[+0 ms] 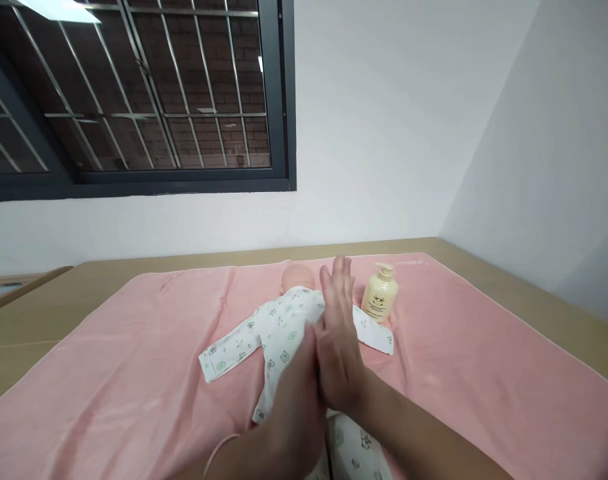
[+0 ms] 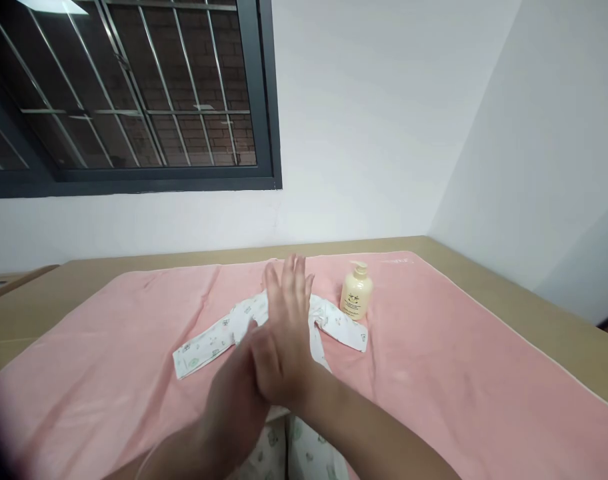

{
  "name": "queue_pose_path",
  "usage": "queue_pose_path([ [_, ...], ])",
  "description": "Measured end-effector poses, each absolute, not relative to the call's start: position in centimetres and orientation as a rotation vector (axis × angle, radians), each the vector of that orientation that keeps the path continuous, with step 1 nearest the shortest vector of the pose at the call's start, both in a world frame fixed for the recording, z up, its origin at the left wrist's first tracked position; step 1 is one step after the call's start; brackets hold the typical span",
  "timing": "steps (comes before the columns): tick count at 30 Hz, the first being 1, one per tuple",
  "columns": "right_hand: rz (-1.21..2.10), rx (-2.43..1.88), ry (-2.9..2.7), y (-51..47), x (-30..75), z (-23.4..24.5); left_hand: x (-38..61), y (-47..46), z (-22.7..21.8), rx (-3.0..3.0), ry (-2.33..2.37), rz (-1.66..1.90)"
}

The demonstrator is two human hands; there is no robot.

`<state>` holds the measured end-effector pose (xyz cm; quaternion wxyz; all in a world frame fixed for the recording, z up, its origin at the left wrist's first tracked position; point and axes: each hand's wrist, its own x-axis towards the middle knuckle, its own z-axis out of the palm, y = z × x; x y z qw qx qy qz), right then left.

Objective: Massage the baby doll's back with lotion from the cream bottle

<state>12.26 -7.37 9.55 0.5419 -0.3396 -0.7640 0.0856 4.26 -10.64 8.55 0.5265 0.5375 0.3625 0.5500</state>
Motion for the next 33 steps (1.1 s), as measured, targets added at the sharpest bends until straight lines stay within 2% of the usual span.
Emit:
queue_pose_path([
  [2, 0.163, -0.699, -1.966, -7.6, 11.9, 9.5, 3.4, -9.3, 9.6, 1.195, 0.857, 1.388],
  [4, 0.246, -0.655, -2.069, -6.6, 11.9, 9.3, 2.5, -7.0, 9.8, 1.235, 0.977, 1.637],
  [7, 0.347, -0.889, -1.938, -2.6, 13.0, 8.5, 1.7, -2.8, 7.9, 1.327, 1.270, 1.939],
  [11, 0.320, -1.298, -1.804, 3.4, 14.3, 6.9, 1.8, 1.1, 2.6, 1.471, 1.493, 1.712],
  [16, 0.207, -1.270, -2.228, 3.5, 13.2, 3.7, 2.0, 1.3, -1.8, 1.600, 1.412, 1.724],
  [19, 0.142, -1.153, -2.395, 1.4, 13.5, 2.2, 1.9, 0.8, -2.4, 1.565, 1.401, 1.749],
  [23, 0.246, -1.065, -2.446, 1.4, 15.6, 2.0, 2.1, 0.6, -2.5, 1.583, 1.378, 1.741],
  [29, 0.198, -1.496, -2.277, 3.9, 14.1, 3.3, 2.3, 0.7, -2.8, 1.692, 1.355, 1.754],
  [33, 0.128, -1.252, -2.465, 1.7, 14.0, 2.7, 2.0, 1.0, -2.9, 1.613, 1.362, 1.800],
])
